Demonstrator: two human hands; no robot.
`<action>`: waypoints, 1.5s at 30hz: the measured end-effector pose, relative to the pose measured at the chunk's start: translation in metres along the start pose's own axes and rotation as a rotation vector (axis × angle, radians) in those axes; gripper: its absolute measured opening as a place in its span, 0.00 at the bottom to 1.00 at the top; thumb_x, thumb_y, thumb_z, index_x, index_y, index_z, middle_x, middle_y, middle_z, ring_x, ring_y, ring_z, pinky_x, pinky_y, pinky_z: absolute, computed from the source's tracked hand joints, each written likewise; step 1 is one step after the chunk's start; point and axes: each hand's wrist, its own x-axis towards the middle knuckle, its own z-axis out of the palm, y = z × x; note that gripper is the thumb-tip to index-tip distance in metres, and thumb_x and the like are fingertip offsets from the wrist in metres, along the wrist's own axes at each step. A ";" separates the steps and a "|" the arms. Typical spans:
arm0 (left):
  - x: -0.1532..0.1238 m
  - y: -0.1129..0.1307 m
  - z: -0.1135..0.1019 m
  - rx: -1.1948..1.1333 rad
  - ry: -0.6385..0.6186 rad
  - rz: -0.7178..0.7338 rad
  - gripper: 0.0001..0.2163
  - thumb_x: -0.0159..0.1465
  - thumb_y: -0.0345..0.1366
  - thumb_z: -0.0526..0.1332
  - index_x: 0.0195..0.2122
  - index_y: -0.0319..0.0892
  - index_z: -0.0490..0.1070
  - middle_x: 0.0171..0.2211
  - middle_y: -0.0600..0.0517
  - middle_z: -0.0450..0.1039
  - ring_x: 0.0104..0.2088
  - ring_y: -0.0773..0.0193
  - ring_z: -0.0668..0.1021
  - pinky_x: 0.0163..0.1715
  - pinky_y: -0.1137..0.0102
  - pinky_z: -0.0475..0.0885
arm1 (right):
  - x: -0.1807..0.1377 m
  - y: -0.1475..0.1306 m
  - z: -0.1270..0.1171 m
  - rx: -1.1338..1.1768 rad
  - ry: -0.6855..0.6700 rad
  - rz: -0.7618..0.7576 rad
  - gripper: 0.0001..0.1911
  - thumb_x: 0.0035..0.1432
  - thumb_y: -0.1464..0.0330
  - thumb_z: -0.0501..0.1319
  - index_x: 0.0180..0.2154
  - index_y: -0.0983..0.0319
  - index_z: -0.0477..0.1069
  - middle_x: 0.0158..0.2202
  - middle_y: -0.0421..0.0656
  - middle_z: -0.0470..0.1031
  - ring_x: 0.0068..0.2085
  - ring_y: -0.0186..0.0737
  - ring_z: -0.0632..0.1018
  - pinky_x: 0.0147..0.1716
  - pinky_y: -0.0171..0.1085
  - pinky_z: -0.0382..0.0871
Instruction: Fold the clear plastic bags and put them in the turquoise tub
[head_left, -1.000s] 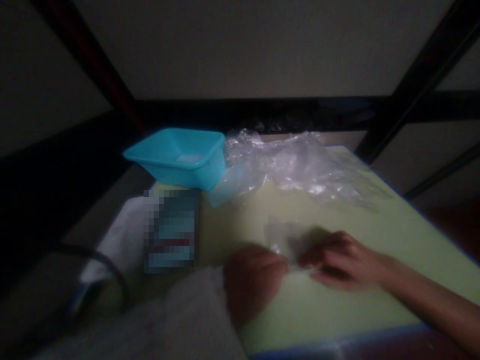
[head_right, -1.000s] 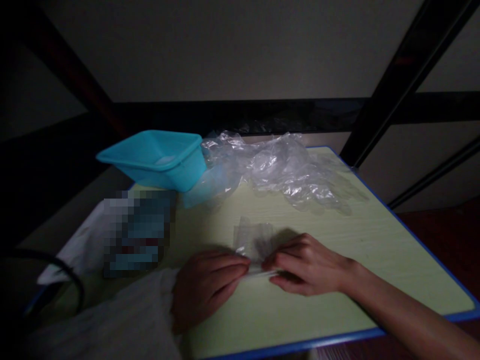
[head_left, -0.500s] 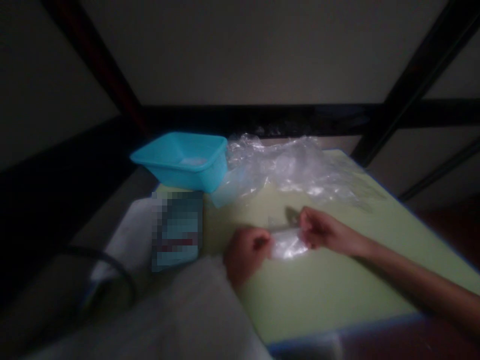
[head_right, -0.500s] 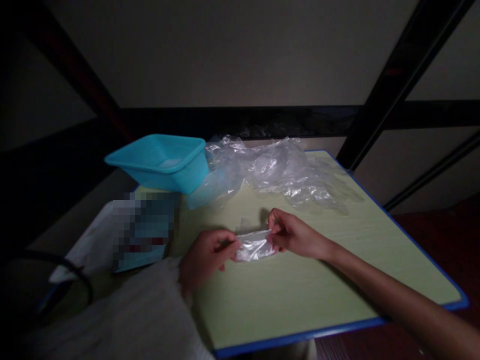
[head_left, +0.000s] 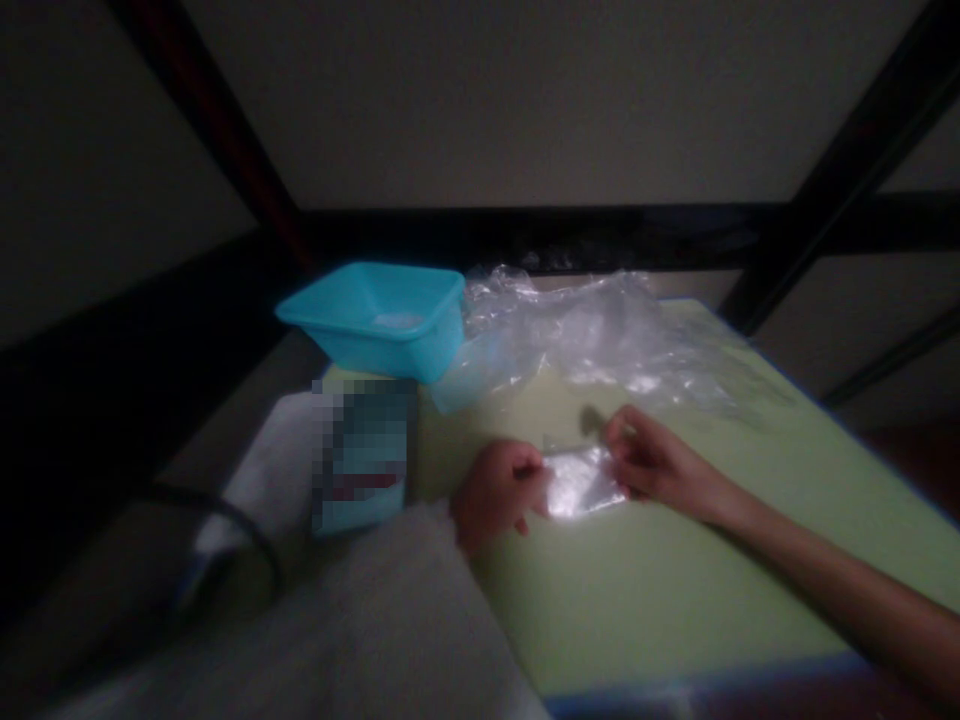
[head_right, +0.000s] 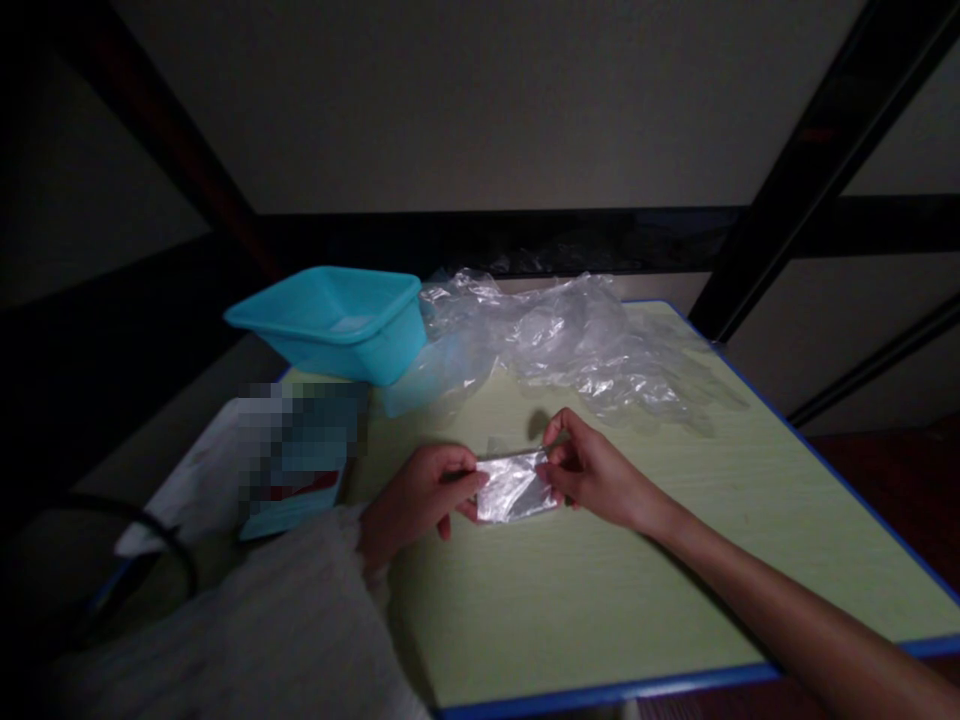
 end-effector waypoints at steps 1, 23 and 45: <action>0.000 0.000 0.000 -0.002 0.002 -0.002 0.06 0.56 0.32 0.57 0.22 0.38 0.65 0.18 0.55 0.69 0.20 0.65 0.78 0.09 0.82 0.61 | 0.000 0.000 0.000 -0.005 0.006 0.007 0.17 0.51 0.65 0.62 0.34 0.58 0.52 0.19 0.28 0.63 0.17 0.26 0.65 0.14 0.27 0.56; -0.007 0.002 -0.006 -0.017 0.045 0.032 0.12 0.45 0.32 0.66 0.27 0.40 0.63 0.27 0.57 0.68 0.20 0.68 0.76 0.08 0.81 0.63 | 0.003 -0.004 0.003 -0.065 0.072 0.046 0.15 0.48 0.66 0.60 0.35 0.59 0.53 0.17 0.30 0.66 0.15 0.27 0.64 0.12 0.27 0.53; -0.002 0.001 -0.005 -0.038 0.084 0.031 0.13 0.44 0.31 0.67 0.29 0.40 0.64 0.28 0.57 0.68 0.18 0.73 0.71 0.07 0.82 0.58 | -0.027 -0.004 0.024 -1.245 0.085 -0.788 0.19 0.65 0.65 0.52 0.49 0.73 0.70 0.50 0.55 0.75 0.49 0.50 0.77 0.47 0.46 0.74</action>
